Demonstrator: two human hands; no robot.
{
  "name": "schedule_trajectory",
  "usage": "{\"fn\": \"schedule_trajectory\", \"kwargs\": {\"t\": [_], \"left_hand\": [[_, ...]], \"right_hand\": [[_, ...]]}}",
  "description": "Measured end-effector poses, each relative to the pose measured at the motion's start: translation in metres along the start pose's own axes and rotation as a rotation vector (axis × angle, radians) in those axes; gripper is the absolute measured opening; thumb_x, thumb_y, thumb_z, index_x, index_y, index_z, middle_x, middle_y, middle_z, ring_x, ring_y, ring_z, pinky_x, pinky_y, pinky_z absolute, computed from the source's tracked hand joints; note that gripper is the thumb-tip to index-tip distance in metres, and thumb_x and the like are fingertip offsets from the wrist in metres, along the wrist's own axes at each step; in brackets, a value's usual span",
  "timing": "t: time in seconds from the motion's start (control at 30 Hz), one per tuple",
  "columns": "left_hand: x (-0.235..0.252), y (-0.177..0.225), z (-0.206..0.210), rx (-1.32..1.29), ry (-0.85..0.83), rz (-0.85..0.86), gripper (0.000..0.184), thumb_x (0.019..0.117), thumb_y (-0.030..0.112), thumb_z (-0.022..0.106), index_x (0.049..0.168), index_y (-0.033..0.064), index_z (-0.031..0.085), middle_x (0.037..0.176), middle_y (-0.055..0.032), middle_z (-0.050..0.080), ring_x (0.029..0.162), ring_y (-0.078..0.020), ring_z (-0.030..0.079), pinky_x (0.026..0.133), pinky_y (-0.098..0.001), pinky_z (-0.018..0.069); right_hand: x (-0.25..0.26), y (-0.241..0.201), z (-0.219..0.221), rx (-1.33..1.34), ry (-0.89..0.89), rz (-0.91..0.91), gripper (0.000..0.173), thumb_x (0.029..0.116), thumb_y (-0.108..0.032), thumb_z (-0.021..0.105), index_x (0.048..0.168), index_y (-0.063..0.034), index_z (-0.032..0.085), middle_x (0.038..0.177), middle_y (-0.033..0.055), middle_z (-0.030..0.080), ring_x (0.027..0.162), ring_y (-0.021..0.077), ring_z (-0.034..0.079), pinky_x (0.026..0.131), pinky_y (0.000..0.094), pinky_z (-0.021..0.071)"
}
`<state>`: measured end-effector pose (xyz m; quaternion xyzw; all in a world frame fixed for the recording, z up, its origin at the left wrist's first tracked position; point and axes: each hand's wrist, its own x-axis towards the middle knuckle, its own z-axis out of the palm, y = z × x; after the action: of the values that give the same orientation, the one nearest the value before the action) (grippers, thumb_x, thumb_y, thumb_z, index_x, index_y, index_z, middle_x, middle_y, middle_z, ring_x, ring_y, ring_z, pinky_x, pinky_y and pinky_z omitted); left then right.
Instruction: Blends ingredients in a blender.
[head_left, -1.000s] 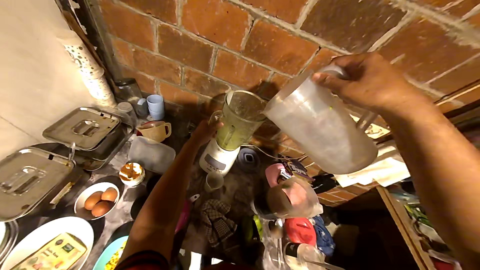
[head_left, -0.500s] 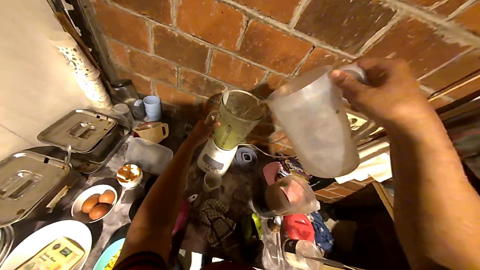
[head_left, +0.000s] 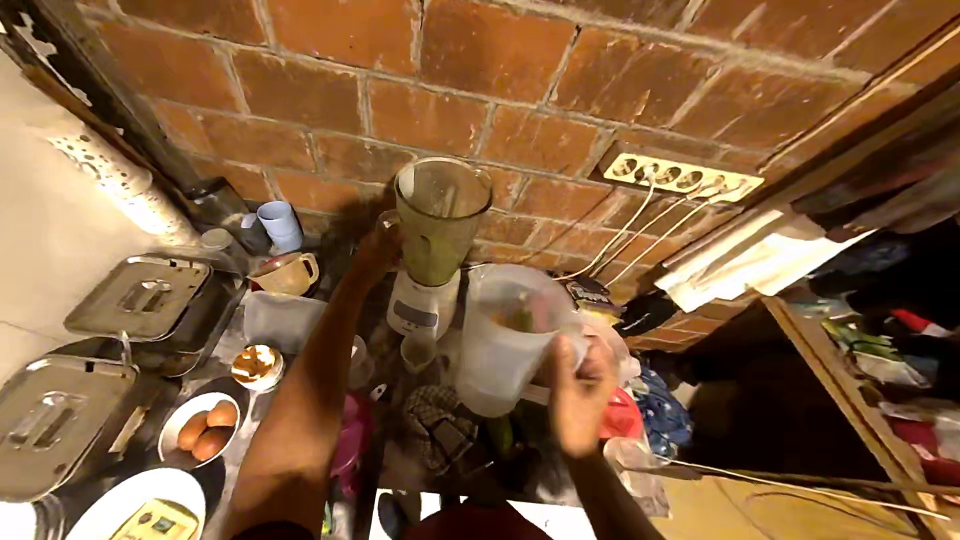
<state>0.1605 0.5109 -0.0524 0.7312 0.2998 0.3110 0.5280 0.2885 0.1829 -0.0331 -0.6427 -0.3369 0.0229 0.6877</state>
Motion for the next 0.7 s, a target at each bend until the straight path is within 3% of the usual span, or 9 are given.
{"fn": "schedule_trajectory", "kwargs": {"t": [0.17, 0.23, 0.33, 0.4, 0.47, 0.5, 0.57, 0.63, 0.7], "left_hand": [[-0.006, 0.019, 0.01, -0.022, 0.096, -0.124, 0.04, 0.1075, 0.021, 0.05, 0.14, -0.0025, 0.051, 0.122, -0.0186, 0.064, 0.098, -0.0195, 0.066, 0.089, -0.0394, 0.0562], [-0.009, 0.019, 0.015, -0.041, 0.157, -0.08, 0.036, 0.1067, 0.017, 0.051, 0.136, -0.0038, 0.053, 0.121, -0.0157, 0.065, 0.1, -0.0155, 0.065, 0.09, -0.0353, 0.056], [-0.011, 0.006, 0.018, 0.009, 0.208, 0.017, 0.04, 0.1074, 0.021, 0.048, 0.137, -0.0055, 0.053, 0.125, -0.0202, 0.063, 0.11, -0.021, 0.064, 0.099, -0.0398, 0.0531], [-0.018, -0.009, 0.026, -0.01, 0.276, 0.074, 0.044, 0.1073, 0.031, 0.047, 0.136, -0.0019, 0.055, 0.124, -0.0185, 0.064, 0.11, -0.0226, 0.064, 0.098, -0.0425, 0.054], [-0.032, -0.016, 0.036, -0.031, 0.32, 0.044, 0.049, 0.1082, 0.039, 0.046, 0.145, 0.0056, 0.049, 0.138, -0.0171, 0.059, 0.124, -0.0266, 0.059, 0.105, -0.0472, 0.0494], [-0.034, -0.021, 0.038, -0.033, 0.331, 0.019, 0.051, 0.109, 0.038, 0.044, 0.149, 0.0059, 0.046, 0.143, -0.0177, 0.056, 0.129, -0.0279, 0.056, 0.108, -0.0484, 0.0472], [-0.034, -0.042, 0.043, -0.028, 0.306, -0.054, 0.049, 0.1085, 0.026, 0.046, 0.151, 0.002, 0.041, 0.146, -0.0205, 0.053, 0.13, -0.0296, 0.055, 0.108, -0.0477, 0.0469], [-0.04, -0.059, 0.047, 0.083, 0.165, -0.187, 0.047, 0.1042, 0.019, 0.056, 0.145, -0.0017, 0.046, 0.137, -0.0233, 0.058, 0.122, -0.0313, 0.059, 0.103, -0.0487, 0.0495], [-0.037, -0.055, 0.054, 0.213, -0.034, -0.259, 0.054, 0.0946, 0.019, 0.072, 0.139, -0.0031, 0.052, 0.129, -0.0246, 0.062, 0.117, -0.0339, 0.061, 0.1, -0.0521, 0.0501]], "right_hand": [[-0.041, 0.08, 0.034, 0.131, 0.002, -0.027, 0.006, 0.094, -0.007, 0.066, 0.091, -0.0034, 0.063, 0.073, -0.0077, 0.064, 0.064, -0.0028, 0.061, 0.062, 0.0164, 0.0558], [-0.051, 0.101, 0.039, 0.105, -0.018, -0.016, 0.008, 0.0946, -0.008, 0.064, 0.089, -0.003, 0.062, 0.071, -0.0065, 0.062, 0.062, -0.0036, 0.059, 0.061, 0.0143, 0.0536], [-0.061, 0.113, 0.036, -0.049, -0.054, 0.052, 0.015, 0.0975, -0.012, 0.061, 0.09, 0.0008, 0.062, 0.073, -0.0016, 0.06, 0.064, -0.0021, 0.058, 0.063, 0.0152, 0.0529], [-0.066, 0.1, 0.021, -0.27, -0.125, 0.13, 0.027, 0.0977, -0.021, 0.062, 0.103, 0.0047, 0.065, 0.089, 0.011, 0.065, 0.08, 0.0129, 0.065, 0.075, 0.0294, 0.0577], [-0.066, 0.076, 0.002, -0.421, -0.161, 0.093, 0.049, 0.094, -0.034, 0.061, 0.12, 0.007, 0.062, 0.12, 0.0256, 0.063, 0.113, 0.0345, 0.062, 0.097, 0.0501, 0.0533], [-0.058, 0.063, -0.005, -0.449, -0.133, -0.024, 0.056, 0.0924, -0.039, 0.061, 0.125, 0.007, 0.06, 0.128, 0.029, 0.059, 0.121, 0.0383, 0.059, 0.102, 0.0518, 0.0499], [-0.017, 0.031, -0.01, -0.378, -0.122, -0.263, 0.066, 0.0888, -0.049, 0.07, 0.131, 0.0007, 0.057, 0.135, 0.0257, 0.056, 0.13, 0.0324, 0.053, 0.11, 0.0465, 0.0455], [0.054, -0.009, 0.01, -0.294, -0.24, -0.461, 0.079, 0.0804, -0.051, 0.082, 0.137, -0.0023, 0.055, 0.14, 0.024, 0.054, 0.136, 0.0352, 0.049, 0.112, 0.053, 0.0421], [0.136, -0.033, 0.058, -0.304, -0.448, -0.587, 0.1, 0.0692, -0.063, 0.085, 0.146, -0.0072, 0.053, 0.154, 0.0224, 0.047, 0.148, 0.0414, 0.035, 0.121, 0.0593, 0.0305]]}}
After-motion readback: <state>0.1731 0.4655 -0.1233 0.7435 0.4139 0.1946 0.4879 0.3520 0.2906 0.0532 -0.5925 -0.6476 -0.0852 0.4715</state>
